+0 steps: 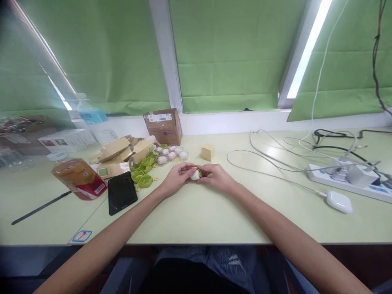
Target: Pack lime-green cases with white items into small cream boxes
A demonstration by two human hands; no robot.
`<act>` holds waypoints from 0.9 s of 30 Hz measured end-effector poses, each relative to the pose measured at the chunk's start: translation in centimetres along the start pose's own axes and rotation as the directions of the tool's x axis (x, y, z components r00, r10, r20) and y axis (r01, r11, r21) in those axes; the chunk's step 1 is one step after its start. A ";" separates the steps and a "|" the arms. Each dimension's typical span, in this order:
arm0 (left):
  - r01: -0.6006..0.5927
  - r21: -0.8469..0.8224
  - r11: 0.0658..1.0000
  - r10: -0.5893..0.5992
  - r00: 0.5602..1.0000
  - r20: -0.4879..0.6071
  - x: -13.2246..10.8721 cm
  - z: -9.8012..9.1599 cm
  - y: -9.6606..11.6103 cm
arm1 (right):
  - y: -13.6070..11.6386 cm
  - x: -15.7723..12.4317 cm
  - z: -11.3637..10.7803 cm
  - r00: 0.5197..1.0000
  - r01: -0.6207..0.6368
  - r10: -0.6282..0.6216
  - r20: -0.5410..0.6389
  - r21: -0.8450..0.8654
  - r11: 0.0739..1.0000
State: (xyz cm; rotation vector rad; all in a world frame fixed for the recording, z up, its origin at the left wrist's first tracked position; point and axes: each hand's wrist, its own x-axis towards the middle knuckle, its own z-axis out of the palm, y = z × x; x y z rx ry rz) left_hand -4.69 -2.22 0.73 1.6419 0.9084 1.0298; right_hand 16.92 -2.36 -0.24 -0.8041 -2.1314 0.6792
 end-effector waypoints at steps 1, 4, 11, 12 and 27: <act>0.015 -0.021 1.000 -0.015 1.000 -0.020 0.0 0.0 0.1 | 0.1 0.0 0.0 0.999 0.039 -0.040 -0.029 -0.045 0.998; 0.057 -0.048 0.997 -0.059 0.998 -0.031 0.0 -0.1 0.4 | 0.5 0.1 0.3 0.968 0.190 -0.215 -0.127 -0.183 0.964; 0.095 -0.270 0.958 -0.076 0.994 0.081 -0.3 -0.7 1.6 | -0.3 0.4 1.2 0.918 0.285 -0.353 -0.179 -0.318 0.904; 0.067 -0.282 0.957 -0.061 0.998 0.032 -0.2 -1.0 1.8 | -0.5 0.5 1.3 0.926 0.247 -0.320 -0.199 -0.323 0.914; -0.228 0.125 0.966 0.260 0.829 -0.495 2.5 -5.5 -0.8 | 0.5 0.4 1.4 0.993 0.010 -0.039 -0.115 -0.245 0.969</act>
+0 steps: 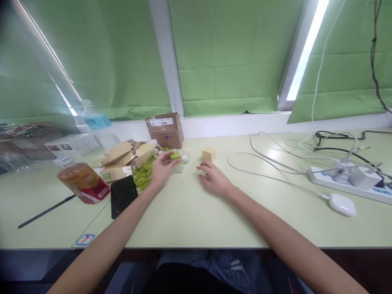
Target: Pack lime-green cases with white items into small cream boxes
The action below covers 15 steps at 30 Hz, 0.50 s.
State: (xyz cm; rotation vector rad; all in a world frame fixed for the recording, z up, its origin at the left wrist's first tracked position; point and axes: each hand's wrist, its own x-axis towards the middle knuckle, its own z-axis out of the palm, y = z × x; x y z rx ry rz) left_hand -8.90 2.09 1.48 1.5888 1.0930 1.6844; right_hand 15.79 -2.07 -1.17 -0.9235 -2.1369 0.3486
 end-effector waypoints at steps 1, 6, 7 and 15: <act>-0.014 0.015 1.000 0.014 1.000 0.010 0.0 0.2 -0.2 | -0.1 0.0 0.0 1.000 -0.003 0.003 0.007 -0.007 1.000; -0.004 0.007 1.000 0.003 0.999 0.043 -0.2 0.9 -0.1 | -0.1 0.1 0.0 1.000 -0.026 0.026 0.015 -0.003 1.000; 0.000 0.021 1.000 -0.001 0.999 0.034 -0.5 1.1 0.1 | -0.1 0.1 0.0 1.000 -0.026 0.026 0.010 0.004 1.000; 0.149 -0.017 0.989 -0.147 0.987 0.067 -5.0 4.5 2.2 | -4.4 -0.1 1.7 0.961 -0.274 0.273 -0.044 -0.003 0.962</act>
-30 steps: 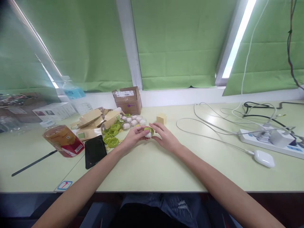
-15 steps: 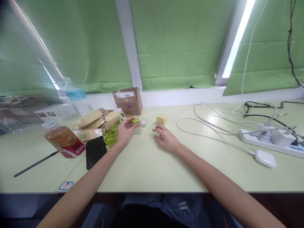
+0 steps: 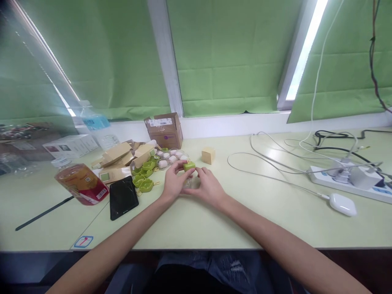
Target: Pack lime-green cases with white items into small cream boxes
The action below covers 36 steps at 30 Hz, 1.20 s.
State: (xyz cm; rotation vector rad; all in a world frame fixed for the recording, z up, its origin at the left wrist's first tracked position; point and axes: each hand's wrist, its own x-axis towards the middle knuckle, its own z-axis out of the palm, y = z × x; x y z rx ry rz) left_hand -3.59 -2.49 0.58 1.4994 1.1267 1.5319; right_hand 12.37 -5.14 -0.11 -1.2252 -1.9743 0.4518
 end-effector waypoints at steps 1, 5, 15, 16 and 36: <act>0.021 -0.022 1.000 -0.021 1.000 0.004 -0.1 0.2 0.1 | -0.4 -0.2 0.2 1.000 -0.010 0.010 0.006 -0.020 1.000; 0.126 -0.180 0.976 -0.129 0.992 -0.004 0.2 -0.1 0.1 | -0.7 -0.3 0.6 0.997 0.024 -0.024 0.078 0.002 1.000; 0.204 -0.322 0.925 -0.228 0.973 -0.039 0.7 -0.4 -0.1 | -0.1 0.3 0.4 0.994 0.086 -0.089 0.061 0.040 0.995; 0.194 -0.301 0.934 -0.217 0.975 -0.046 0.8 -0.5 -0.1 | 0.0 0.3 0.4 0.992 0.113 -0.114 0.055 0.021 0.993; 0.070 0.058 0.996 -0.084 0.956 0.282 0.6 -1.2 0.2 | 1.0 0.7 -0.1 0.994 0.099 -0.106 -0.026 -0.192 0.976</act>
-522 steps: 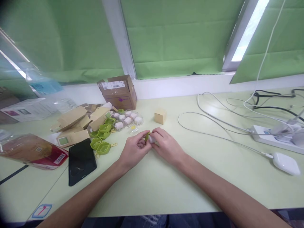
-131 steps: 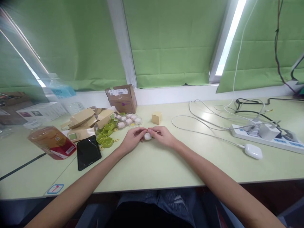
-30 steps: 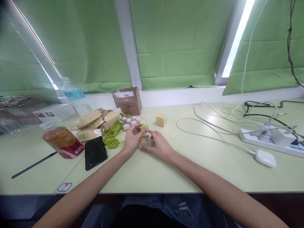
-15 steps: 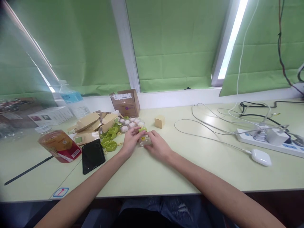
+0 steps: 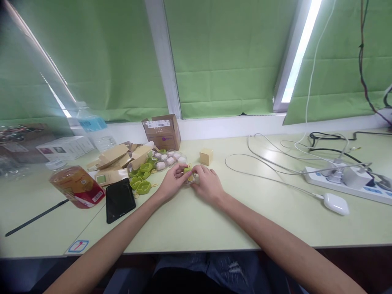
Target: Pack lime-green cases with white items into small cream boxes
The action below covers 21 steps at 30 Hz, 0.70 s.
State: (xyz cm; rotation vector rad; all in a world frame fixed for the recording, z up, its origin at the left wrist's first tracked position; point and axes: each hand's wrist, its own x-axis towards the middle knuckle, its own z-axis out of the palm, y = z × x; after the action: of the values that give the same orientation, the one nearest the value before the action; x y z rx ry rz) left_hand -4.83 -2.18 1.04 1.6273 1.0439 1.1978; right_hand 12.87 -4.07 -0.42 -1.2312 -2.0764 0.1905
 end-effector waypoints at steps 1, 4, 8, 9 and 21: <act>-0.013 -0.006 1.000 0.014 1.000 0.016 -0.1 0.0 0.1 | 0.1 0.0 0.1 1.000 -0.003 0.003 -0.008 -0.018 1.000; -0.075 -0.014 0.997 0.075 0.997 0.025 -0.3 0.1 0.2 | 0.5 0.1 0.5 0.999 -0.019 0.017 -0.034 -0.054 0.998; -0.111 0.003 0.994 0.111 0.993 -0.029 -0.4 0.5 -0.2 | 0.8 0.2 0.7 0.990 -0.124 0.119 -0.078 -0.074 0.989; -0.113 0.011 0.994 0.113 0.993 -0.042 -0.4 0.6 -0.3 | 0.7 0.2 0.6 0.987 -0.145 0.139 -0.074 -0.071 0.987; -0.252 0.355 0.900 0.266 0.964 0.009 -1.1 0.6 1.1 | -0.2 0.1 0.0 0.994 -0.107 0.103 0.028 0.285 0.952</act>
State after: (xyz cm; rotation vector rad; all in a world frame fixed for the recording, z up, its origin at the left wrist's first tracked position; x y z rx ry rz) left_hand -4.33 -3.59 1.68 2.0840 1.1430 1.2706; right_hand 12.71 -4.08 -0.27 -1.1627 -1.9133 0.5310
